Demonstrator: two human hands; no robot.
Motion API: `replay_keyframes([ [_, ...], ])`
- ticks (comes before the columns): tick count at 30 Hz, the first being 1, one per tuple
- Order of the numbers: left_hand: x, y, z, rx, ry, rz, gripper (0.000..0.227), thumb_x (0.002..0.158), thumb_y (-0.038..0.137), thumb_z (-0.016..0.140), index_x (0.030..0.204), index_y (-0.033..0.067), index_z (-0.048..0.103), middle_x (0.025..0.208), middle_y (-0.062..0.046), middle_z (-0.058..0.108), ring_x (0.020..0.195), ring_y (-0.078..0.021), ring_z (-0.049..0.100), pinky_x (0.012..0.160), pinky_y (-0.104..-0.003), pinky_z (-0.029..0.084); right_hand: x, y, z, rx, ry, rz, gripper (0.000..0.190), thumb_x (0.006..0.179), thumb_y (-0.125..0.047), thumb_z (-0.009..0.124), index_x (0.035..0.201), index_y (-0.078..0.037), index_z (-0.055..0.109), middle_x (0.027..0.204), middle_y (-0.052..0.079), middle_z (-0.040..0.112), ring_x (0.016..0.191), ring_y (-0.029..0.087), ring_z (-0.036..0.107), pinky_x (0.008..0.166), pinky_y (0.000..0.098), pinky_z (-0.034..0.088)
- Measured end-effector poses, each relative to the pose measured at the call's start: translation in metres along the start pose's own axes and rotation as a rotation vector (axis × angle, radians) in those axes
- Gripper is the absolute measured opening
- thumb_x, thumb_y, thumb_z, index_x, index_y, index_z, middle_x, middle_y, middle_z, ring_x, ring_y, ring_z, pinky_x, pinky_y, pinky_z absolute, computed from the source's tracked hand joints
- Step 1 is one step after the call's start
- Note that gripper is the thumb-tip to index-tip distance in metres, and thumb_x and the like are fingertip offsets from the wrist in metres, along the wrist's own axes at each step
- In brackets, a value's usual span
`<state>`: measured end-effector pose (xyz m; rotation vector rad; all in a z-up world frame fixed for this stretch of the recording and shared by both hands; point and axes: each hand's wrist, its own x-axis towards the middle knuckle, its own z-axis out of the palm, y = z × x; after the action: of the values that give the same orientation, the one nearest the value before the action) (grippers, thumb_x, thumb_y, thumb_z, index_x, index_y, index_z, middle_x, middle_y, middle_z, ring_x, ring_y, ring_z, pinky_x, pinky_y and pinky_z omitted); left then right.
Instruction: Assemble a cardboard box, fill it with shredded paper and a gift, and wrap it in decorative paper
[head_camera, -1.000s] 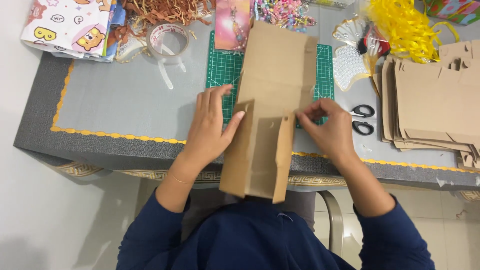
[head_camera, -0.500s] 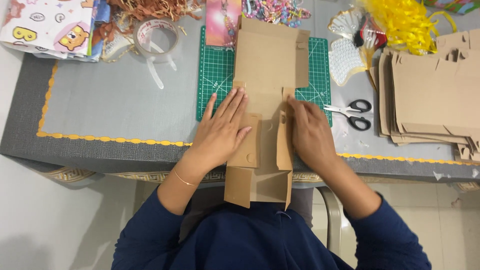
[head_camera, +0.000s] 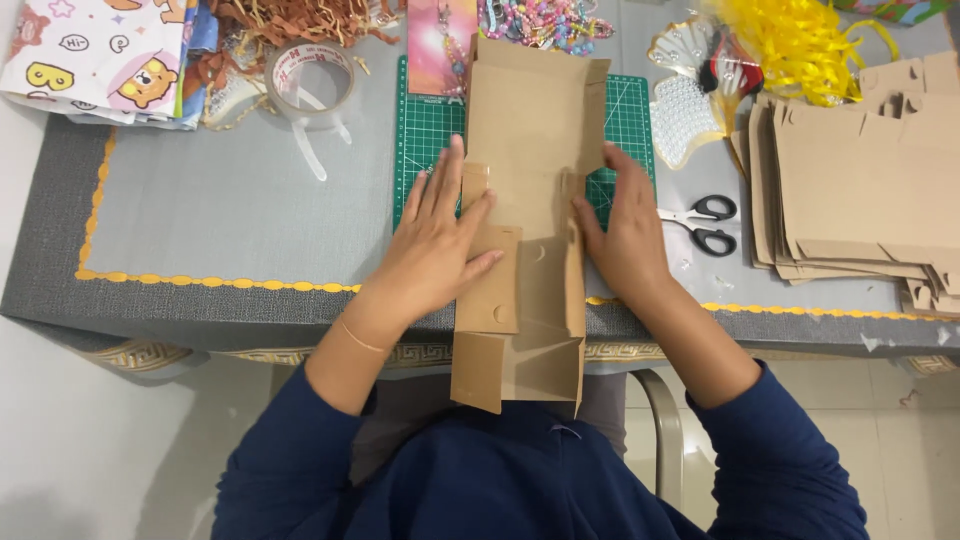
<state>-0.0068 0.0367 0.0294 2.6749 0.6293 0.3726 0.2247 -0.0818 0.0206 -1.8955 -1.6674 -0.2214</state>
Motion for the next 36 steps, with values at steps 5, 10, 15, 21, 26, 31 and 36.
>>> replay_keyframes([
  [5, 0.013, -0.019, 0.006, -0.032, -0.143, 0.022, 0.069, 0.092, 0.048, 0.069, 0.141, 0.0030, 0.050, 0.164, -0.036, 0.015, 0.155, -0.0447, 0.020, 0.123, -0.061, 0.011, 0.003, 0.013, 0.010, 0.030, -0.199, -0.043, 0.048, 0.104, 0.000, 0.052, 0.151, 0.005, 0.041, 0.141, 0.026, 0.057, 0.136, 0.045, 0.051, 0.115, 0.0529, 0.038],
  [10, 0.020, -0.023, 0.004, 0.020, -0.184, 0.062, 0.071, 0.090, 0.054, 0.070, 0.136, 0.0031, 0.051, 0.160, -0.036, 0.029, 0.154, -0.0442, 0.025, 0.122, -0.061, 0.016, 0.021, 0.019, 0.007, -0.035, -0.354, -0.012, 0.046, 0.110, -0.009, 0.040, 0.155, 0.001, 0.038, 0.144, 0.031, 0.055, 0.135, 0.055, 0.047, 0.109, 0.0604, 0.042],
  [15, 0.038, -0.030, 0.005, 0.045, -0.212, 0.044, 0.076, 0.076, 0.065, 0.080, 0.122, 0.0110, 0.052, 0.149, -0.029, 0.040, 0.148, -0.0448, 0.036, 0.121, -0.058, 0.025, 0.048, 0.062, 0.035, 0.009, -0.301, -0.099, 0.044, 0.110, -0.005, 0.031, 0.149, 0.011, 0.042, 0.138, 0.031, 0.062, 0.133, 0.046, 0.054, 0.118, 0.0528, 0.032],
  [21, 0.036, -0.038, 0.019, 0.135, -0.075, 0.147, 0.077, 0.073, 0.061, 0.085, 0.118, 0.0079, 0.053, 0.147, -0.028, 0.044, 0.143, -0.0422, 0.039, 0.112, -0.049, 0.035, 0.072, 0.068, 0.054, 0.058, -0.363, 0.000, 0.051, 0.107, -0.002, 0.024, 0.157, 0.011, 0.017, 0.161, 0.035, 0.031, 0.153, 0.047, 0.025, 0.127, 0.0561, 0.019],
  [26, 0.035, -0.036, 0.016, 0.100, -0.086, 0.147, 0.073, 0.075, 0.058, 0.086, 0.113, 0.0070, 0.051, 0.148, -0.028, 0.043, 0.145, -0.0419, 0.037, 0.111, -0.050, 0.036, 0.094, 0.066, 0.053, 0.048, -0.369, 0.050, 0.051, 0.108, -0.009, 0.024, 0.155, 0.011, 0.022, 0.156, 0.040, 0.034, 0.149, 0.052, 0.028, 0.124, 0.0585, 0.020],
  [31, 0.038, -0.037, 0.008, 0.089, -0.065, 0.137, 0.072, 0.073, 0.057, 0.087, 0.112, 0.0093, 0.051, 0.141, -0.020, 0.044, 0.118, -0.0393, 0.055, 0.103, -0.049, 0.041, 0.114, 0.076, 0.054, 0.039, -0.336, -0.040, 0.052, 0.108, -0.007, 0.030, 0.156, 0.010, 0.022, 0.151, 0.040, 0.041, 0.140, 0.056, 0.039, 0.120, 0.0650, 0.025],
  [36, 0.061, -0.034, -0.047, -0.246, -0.314, 0.092, 0.059, 0.106, 0.039, 0.040, 0.154, 0.0051, 0.032, 0.156, -0.022, 0.041, 0.142, -0.0376, 0.040, 0.115, -0.053, 0.033, 0.102, 0.046, -0.014, 0.314, -0.467, 0.154, 0.056, 0.113, -0.026, 0.035, 0.163, -0.010, 0.017, 0.170, 0.018, 0.019, 0.157, 0.037, 0.017, 0.124, 0.0531, 0.020],
])
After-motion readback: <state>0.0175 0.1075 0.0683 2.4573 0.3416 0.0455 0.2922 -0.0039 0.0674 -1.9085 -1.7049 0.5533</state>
